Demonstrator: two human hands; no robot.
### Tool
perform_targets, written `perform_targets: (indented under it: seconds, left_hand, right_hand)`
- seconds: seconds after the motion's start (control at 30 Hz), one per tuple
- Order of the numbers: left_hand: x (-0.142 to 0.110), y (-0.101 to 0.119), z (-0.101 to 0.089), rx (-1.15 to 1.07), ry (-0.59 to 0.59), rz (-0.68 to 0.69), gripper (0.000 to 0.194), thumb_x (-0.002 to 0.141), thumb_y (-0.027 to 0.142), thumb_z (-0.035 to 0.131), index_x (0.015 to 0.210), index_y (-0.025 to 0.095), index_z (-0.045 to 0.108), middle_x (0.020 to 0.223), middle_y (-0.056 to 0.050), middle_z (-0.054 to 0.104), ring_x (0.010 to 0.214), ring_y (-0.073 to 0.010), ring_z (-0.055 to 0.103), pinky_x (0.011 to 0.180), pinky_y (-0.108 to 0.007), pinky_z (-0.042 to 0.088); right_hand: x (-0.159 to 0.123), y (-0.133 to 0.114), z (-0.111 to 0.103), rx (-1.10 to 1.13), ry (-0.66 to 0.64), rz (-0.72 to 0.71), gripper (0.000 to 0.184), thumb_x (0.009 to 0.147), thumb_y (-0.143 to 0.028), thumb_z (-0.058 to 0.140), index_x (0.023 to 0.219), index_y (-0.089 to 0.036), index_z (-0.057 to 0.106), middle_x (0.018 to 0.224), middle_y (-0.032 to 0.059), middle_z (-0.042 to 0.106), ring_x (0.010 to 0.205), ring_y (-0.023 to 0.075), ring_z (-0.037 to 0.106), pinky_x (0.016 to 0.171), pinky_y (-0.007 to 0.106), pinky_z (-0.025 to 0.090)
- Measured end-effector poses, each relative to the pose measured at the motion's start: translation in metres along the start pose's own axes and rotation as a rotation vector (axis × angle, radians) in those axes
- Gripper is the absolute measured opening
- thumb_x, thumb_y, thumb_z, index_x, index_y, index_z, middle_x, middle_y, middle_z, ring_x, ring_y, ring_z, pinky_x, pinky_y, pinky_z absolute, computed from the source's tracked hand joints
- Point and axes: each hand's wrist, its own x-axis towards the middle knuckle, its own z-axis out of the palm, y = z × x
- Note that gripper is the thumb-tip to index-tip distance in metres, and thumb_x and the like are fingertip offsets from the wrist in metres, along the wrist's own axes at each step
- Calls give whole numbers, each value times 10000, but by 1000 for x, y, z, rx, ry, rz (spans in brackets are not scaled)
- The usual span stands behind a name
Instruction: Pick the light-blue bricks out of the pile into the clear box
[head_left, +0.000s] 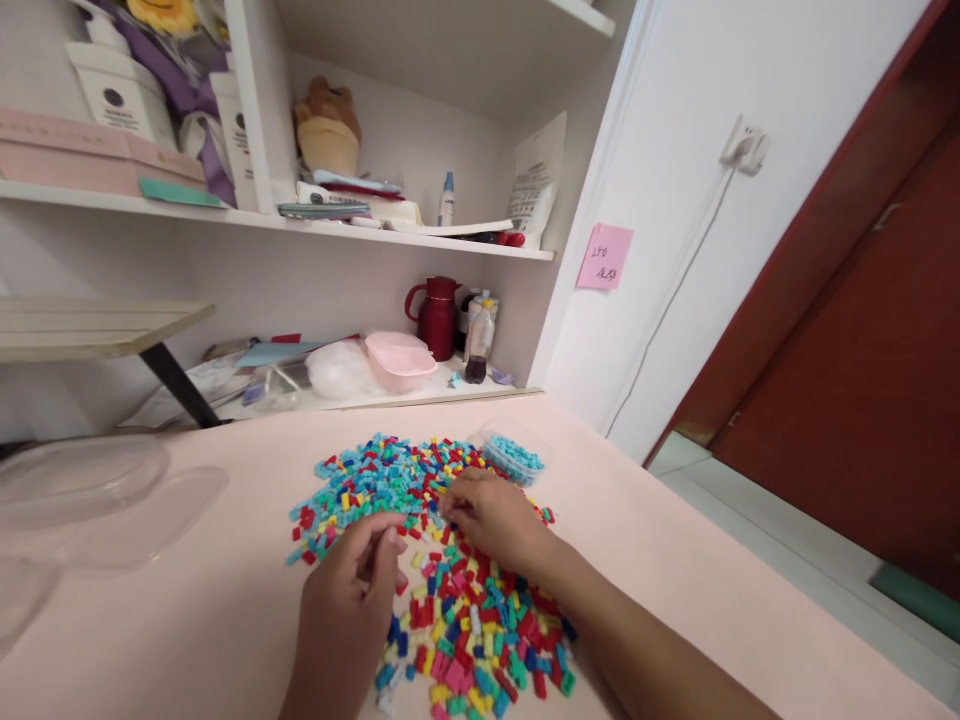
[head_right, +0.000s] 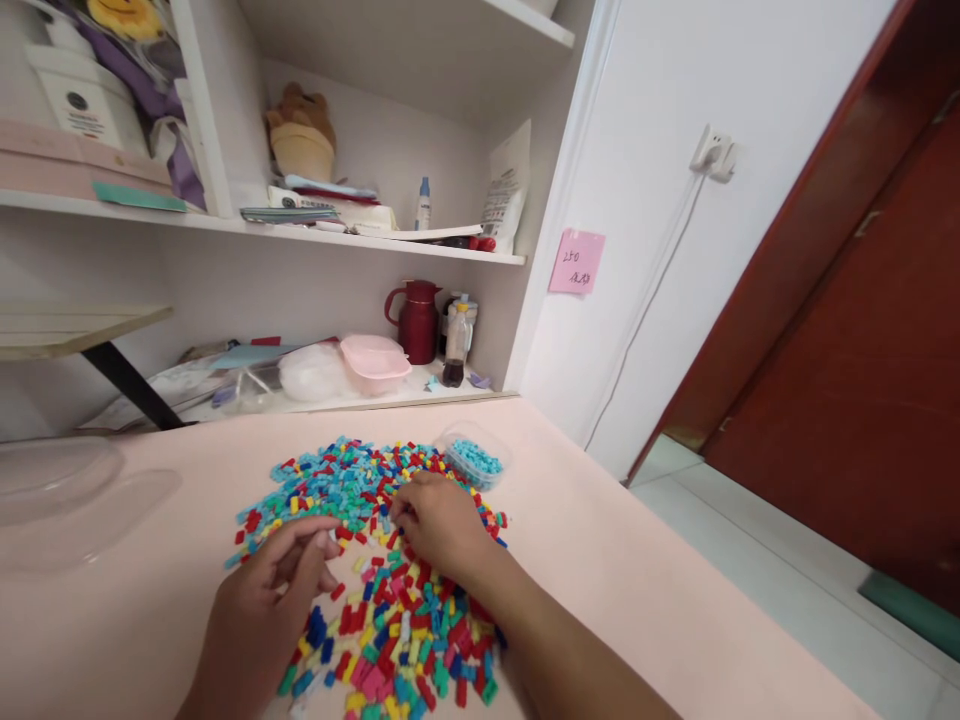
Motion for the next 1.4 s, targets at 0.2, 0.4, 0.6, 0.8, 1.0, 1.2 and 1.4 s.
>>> perform_targets:
  seconds: [0.2, 0.4, 0.6, 0.8, 1.0, 1.2, 1.4]
  left_hand:
    - [0, 0, -1, -5, -25, -43, 268, 809, 450, 544, 886, 234, 682, 682, 22, 686, 528, -121, 629, 534, -208, 520]
    - [1, -6, 0, -10, -30, -45, 282, 811, 459, 546, 906, 229, 680, 668, 21, 689, 528, -127, 644, 528, -206, 522]
    - [1, -6, 0, -24, -31, -8, 265, 804, 440, 552, 900, 231, 684, 687, 14, 694, 513, -126, 636, 477, -199, 509]
    - [-2, 2, 4, -86, 5, -34, 250, 804, 419, 544, 869, 225, 688, 666, 7, 678, 530, -131, 636, 451, -194, 496]
    - [-1, -1, 2, -67, -20, -39, 249, 807, 419, 543, 885, 229, 685, 677, 7, 681, 530, -129, 635, 451, -192, 492]
    - [0, -3, 1, -31, -52, -5, 266, 813, 436, 531, 871, 229, 688, 654, 7, 674, 505, -133, 626, 471, -212, 507]
    - [-2, -1, 4, -73, -48, -48, 252, 802, 420, 547, 886, 232, 691, 680, 2, 678, 529, -136, 629, 453, -204, 486]
  right_hand:
    - [-4, 1, -8, -38, -46, 63, 110, 783, -145, 599, 768, -223, 676, 838, -1, 677, 786, 148, 606, 648, 224, 378]
    - [-3, 0, -3, 62, -22, 18, 132, 812, -159, 611, 876, -234, 698, 811, -8, 707, 788, 148, 627, 693, 228, 408]
    - [0, 1, 6, 99, -11, -78, 255, 825, -91, 575, 926, -260, 737, 872, 7, 711, 866, 156, 625, 794, 243, 438]
    - [1, 4, 9, 50, -46, -23, 284, 842, -143, 571, 1010, -305, 734, 917, 14, 708, 907, 170, 623, 825, 258, 442]
    - [0, 3, 5, 30, -69, -22, 257, 807, -137, 595, 966, -286, 731, 909, 7, 709, 910, 170, 625, 818, 249, 428]
    - [-1, -1, 2, -55, -57, -8, 183, 803, -134, 592, 839, -260, 720, 863, -4, 698, 858, 154, 623, 709, 219, 401]
    - [-4, 1, -2, -101, -63, 1, 328, 813, -104, 516, 969, -299, 729, 936, 5, 700, 894, 161, 632, 716, 228, 417]
